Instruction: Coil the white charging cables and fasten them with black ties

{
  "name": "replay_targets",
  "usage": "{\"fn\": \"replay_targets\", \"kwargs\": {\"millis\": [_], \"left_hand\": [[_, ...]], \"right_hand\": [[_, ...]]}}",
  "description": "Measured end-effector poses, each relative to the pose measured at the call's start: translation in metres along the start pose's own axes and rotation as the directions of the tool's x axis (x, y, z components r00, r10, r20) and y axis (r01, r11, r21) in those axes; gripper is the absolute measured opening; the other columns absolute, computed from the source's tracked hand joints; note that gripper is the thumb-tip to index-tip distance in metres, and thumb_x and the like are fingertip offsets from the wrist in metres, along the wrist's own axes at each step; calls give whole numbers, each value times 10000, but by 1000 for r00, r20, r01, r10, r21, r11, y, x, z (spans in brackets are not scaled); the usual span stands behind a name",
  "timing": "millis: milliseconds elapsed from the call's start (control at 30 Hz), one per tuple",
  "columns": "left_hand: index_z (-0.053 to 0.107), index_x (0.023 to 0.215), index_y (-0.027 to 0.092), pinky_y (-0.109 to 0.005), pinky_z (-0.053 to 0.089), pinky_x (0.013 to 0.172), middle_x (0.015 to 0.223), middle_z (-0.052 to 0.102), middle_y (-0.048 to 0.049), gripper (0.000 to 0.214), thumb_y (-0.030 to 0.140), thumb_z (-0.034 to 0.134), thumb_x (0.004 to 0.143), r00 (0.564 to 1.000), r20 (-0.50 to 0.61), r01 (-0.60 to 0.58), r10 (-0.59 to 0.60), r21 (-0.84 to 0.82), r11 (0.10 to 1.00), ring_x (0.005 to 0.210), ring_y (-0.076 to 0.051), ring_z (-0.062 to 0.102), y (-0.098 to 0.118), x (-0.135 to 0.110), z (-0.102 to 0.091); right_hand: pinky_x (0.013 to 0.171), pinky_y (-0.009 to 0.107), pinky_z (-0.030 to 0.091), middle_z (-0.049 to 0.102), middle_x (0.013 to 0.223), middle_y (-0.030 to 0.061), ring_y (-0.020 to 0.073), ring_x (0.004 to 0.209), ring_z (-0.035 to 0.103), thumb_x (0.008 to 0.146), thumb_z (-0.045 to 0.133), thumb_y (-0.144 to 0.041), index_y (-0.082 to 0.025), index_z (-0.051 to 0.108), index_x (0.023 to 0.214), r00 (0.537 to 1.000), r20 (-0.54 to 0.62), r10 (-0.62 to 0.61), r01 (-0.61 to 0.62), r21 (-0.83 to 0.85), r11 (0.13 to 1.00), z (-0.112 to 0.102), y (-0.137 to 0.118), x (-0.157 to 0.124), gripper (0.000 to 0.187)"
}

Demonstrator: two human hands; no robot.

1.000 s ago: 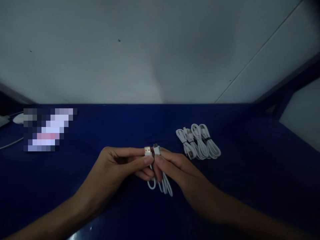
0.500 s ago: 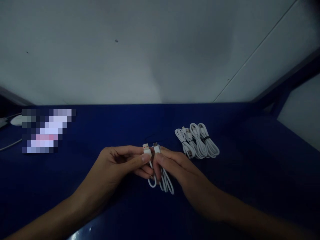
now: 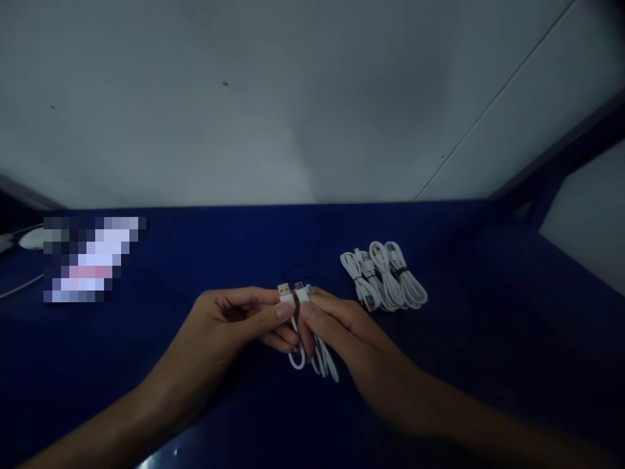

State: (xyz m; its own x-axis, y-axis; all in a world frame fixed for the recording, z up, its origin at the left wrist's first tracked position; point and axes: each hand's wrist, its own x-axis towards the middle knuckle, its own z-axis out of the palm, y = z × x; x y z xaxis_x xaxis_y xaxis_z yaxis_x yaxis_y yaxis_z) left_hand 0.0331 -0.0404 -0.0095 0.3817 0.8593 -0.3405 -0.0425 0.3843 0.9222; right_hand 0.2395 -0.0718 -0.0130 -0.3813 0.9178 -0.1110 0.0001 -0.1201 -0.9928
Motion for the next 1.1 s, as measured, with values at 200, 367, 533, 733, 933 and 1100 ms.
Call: {"fn": "replay_targets", "kwargs": {"millis": [200,367,533,733,933,1100], "left_hand": [[914,1059,244,-157,630,732,821,858,-34,135,306,886,943,1000,-7,7,-7,-5,1000,759,-125,793,0,0,2],[912,1064,246,-150,620,721,815,858,-31,135,296,888,940,1000,-4,7,-7,-12,1000,756,-120,789,-1,1,2],[914,1046,245,-158,625,740,824,858,-29,121,305,885,944,1000,-9,22,-22,-15,1000,764,-121,789,1,0,3],[914,1034,233,-158,618,726,816,854,-34,135,319,897,932,1000,-5,22,-22,-16,1000,749,-120,779,1,-1,3],[913,1033,226,-161,613,727,811,852,-34,140,321,897,931,1000,-6,19,-19,-6,1000,749,-119,772,2,1,3],[913,1036,227,-166,611,727,800,848,-34,140,319,894,933,1000,-7,30,-30,1,1000,745,-123,769,2,0,3]], "right_hand": [[801,318,450,559,923,3,166,847,529,1182,437,-435,-216,559,800,1000,-3,10,-10,-26,1000,0,1,-1,457],[830,323,446,571,944,4,168,897,544,1186,434,-395,-211,553,791,1000,-6,3,-3,-19,1000,0,2,0,452],[889,347,459,569,956,16,184,923,540,1187,423,-402,-218,541,793,1000,16,-20,20,18,1000,0,1,0,450],[865,329,454,567,951,12,180,912,541,1192,414,-410,-218,551,808,1000,8,-12,12,1,1000,1,0,-1,450],[884,327,454,570,962,8,177,930,543,1192,423,-400,-216,542,805,1000,16,-26,25,17,1000,1,1,-1,445],[896,340,458,577,978,18,183,935,555,1189,422,-412,-215,553,808,999,14,-36,36,-1,999,0,2,0,448]]}}
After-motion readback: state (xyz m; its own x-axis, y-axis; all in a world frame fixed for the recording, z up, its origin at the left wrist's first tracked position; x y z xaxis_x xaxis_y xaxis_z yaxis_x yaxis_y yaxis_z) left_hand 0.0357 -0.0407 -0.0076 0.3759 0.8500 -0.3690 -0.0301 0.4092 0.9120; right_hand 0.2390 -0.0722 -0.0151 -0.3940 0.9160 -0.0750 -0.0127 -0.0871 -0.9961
